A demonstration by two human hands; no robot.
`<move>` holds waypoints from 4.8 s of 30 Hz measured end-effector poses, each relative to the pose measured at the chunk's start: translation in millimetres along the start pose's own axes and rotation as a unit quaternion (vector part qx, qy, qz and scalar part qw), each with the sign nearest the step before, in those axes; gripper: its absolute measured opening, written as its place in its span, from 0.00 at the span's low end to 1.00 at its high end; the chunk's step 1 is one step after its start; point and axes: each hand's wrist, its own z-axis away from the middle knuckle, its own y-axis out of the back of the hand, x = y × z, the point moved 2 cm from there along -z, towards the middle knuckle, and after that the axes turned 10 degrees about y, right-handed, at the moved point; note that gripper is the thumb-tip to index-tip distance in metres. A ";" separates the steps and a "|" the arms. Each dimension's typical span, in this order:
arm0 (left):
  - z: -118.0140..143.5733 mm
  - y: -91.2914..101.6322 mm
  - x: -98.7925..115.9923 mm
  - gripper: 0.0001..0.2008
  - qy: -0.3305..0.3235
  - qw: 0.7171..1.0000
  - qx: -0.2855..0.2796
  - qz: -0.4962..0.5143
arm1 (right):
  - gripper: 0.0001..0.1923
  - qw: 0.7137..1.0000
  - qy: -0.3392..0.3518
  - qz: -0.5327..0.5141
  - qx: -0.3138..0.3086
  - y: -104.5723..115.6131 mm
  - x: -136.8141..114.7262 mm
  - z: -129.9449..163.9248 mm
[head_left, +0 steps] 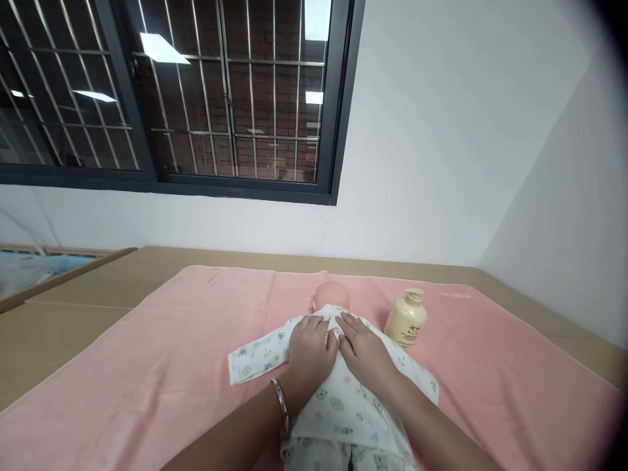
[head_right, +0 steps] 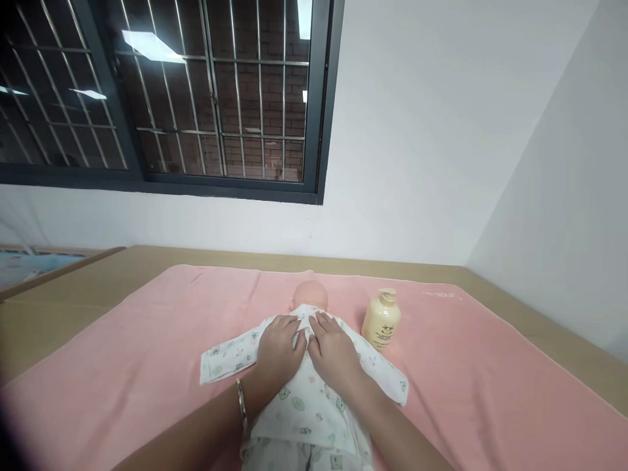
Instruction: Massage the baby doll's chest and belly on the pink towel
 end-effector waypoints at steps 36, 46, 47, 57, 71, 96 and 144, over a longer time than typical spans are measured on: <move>-4.2 -2.8 -5.1 0.15 0.047 0.997 -0.055 0.024 | 0.18 0.996 -0.005 -0.020 0.091 -3.4 -4.7 3.7; -2.0 -13.8 -12.1 0.21 0.032 0.997 -0.047 0.046 | 0.26 0.996 -0.034 -0.067 0.047 -10.2 11.4 -6.4; -1.8 -14.4 -12.4 0.21 0.032 0.997 -0.046 0.049 | 0.27 0.996 -0.033 -0.068 0.040 -10.6 12.2 -7.0; -2.0 -10.8 -9.6 0.20 0.036 0.997 -0.044 0.052 | 0.27 0.996 -0.022 -0.070 0.045 -17.5 15.4 -2.5; -2.1 -8.1 -8.3 0.20 0.044 0.996 -0.055 0.058 | 0.25 0.994 -0.019 -0.087 0.063 -17.8 16.8 -0.9; -0.8 -8.3 -8.7 0.21 0.042 0.996 -0.052 0.062 | 0.25 0.993 -0.021 -0.093 0.072 -20.8 19.5 0.4; 4.3 -1.6 -0.1 0.12 -0.036 0.999 0.033 0.015 | 0.26 0.998 -0.024 -0.065 0.001 -5.0 15.4 -8.7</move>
